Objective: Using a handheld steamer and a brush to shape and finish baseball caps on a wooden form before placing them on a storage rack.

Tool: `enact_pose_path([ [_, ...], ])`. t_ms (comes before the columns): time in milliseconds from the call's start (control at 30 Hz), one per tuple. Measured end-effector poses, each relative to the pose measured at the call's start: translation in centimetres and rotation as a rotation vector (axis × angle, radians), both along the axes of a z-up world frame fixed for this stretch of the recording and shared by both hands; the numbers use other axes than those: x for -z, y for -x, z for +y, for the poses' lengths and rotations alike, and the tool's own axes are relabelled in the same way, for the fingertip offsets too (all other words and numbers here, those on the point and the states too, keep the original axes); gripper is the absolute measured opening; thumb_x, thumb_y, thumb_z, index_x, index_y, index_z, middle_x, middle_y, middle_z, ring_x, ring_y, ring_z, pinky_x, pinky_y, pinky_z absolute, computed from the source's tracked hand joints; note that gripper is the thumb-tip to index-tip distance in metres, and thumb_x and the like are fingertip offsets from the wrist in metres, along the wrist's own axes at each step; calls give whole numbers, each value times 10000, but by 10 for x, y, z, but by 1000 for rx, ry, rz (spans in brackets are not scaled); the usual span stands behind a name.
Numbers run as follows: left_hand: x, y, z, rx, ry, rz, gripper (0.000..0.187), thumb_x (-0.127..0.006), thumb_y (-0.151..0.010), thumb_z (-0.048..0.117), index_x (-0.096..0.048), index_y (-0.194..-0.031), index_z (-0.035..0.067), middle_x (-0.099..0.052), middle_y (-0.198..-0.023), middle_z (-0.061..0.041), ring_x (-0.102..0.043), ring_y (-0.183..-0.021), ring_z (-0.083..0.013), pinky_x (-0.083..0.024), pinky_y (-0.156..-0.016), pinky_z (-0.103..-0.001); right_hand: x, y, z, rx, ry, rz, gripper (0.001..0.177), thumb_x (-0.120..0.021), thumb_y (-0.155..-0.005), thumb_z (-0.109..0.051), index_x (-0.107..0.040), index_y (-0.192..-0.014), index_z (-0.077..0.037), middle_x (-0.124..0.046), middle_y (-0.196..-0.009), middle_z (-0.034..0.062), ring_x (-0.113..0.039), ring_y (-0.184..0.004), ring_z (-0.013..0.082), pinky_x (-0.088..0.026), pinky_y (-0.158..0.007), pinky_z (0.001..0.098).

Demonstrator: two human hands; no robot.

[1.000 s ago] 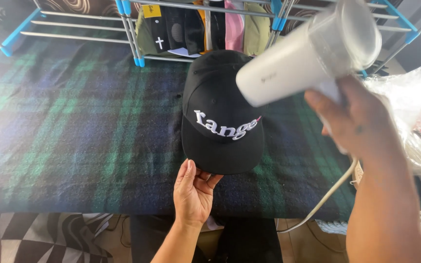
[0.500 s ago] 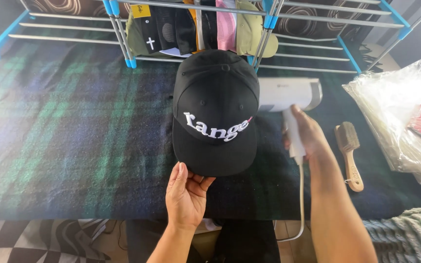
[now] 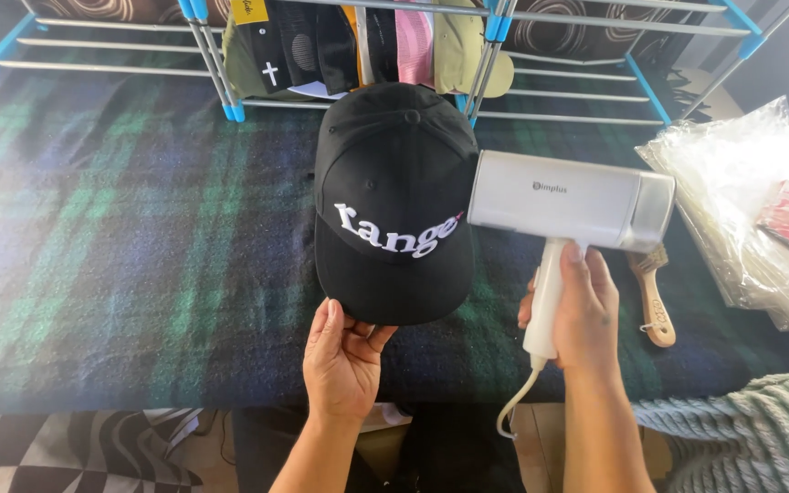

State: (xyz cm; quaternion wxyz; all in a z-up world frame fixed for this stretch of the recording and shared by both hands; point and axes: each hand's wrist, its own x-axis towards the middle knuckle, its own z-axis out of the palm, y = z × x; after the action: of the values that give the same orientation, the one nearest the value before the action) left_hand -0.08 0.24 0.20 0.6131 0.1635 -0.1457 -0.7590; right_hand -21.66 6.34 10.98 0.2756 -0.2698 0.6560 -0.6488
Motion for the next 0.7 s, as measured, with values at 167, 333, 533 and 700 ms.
enact_pose_path([
  [167, 0, -3, 0, 17, -1, -26, 239, -523, -1070, 219, -646, -1135, 24, -734, -933, -108, -730, -843, -222, -667, -804, -471, 31, 3, -3, -33, 46, -167, 432, -544, -1003, -466, -481, -1055, -41, -555, -688, 151, -522, -412, 248, -435, -375, 374],
  [333, -5, -1, 3, 20, -24, -45, 221, -523, -1068, 211, -648, -1111, 35, -708, -891, -87, -708, -818, -207, -666, -811, -483, -4, 11, -10, -5, -217, -91, 434, -467, -1073, -485, -529, -1021, -58, -580, -690, 154, -538, -455, 252, -406, -400, 377],
  [533, -6, -4, 2, 28, -42, -7, 223, -522, -1066, 195, -642, -1147, 25, -737, -982, -131, -730, -879, -256, -654, -842, -515, -45, 26, 9, 20, -366, 283, 445, -539, -1038, -465, -598, -1248, -77, -660, -845, 151, -616, -540, 260, -468, -429, 394],
  [700, -7, -3, 1, 40, -34, 50, 223, -542, -1059, 206, -644, -1155, 33, -746, -1030, -151, -742, -913, -282, -655, -840, -515, -54, 45, 54, -62, -448, 622, 416, -604, -1023, -319, -638, -1358, -75, -703, -995, 89, -661, -609, 278, -511, -679, 385],
])
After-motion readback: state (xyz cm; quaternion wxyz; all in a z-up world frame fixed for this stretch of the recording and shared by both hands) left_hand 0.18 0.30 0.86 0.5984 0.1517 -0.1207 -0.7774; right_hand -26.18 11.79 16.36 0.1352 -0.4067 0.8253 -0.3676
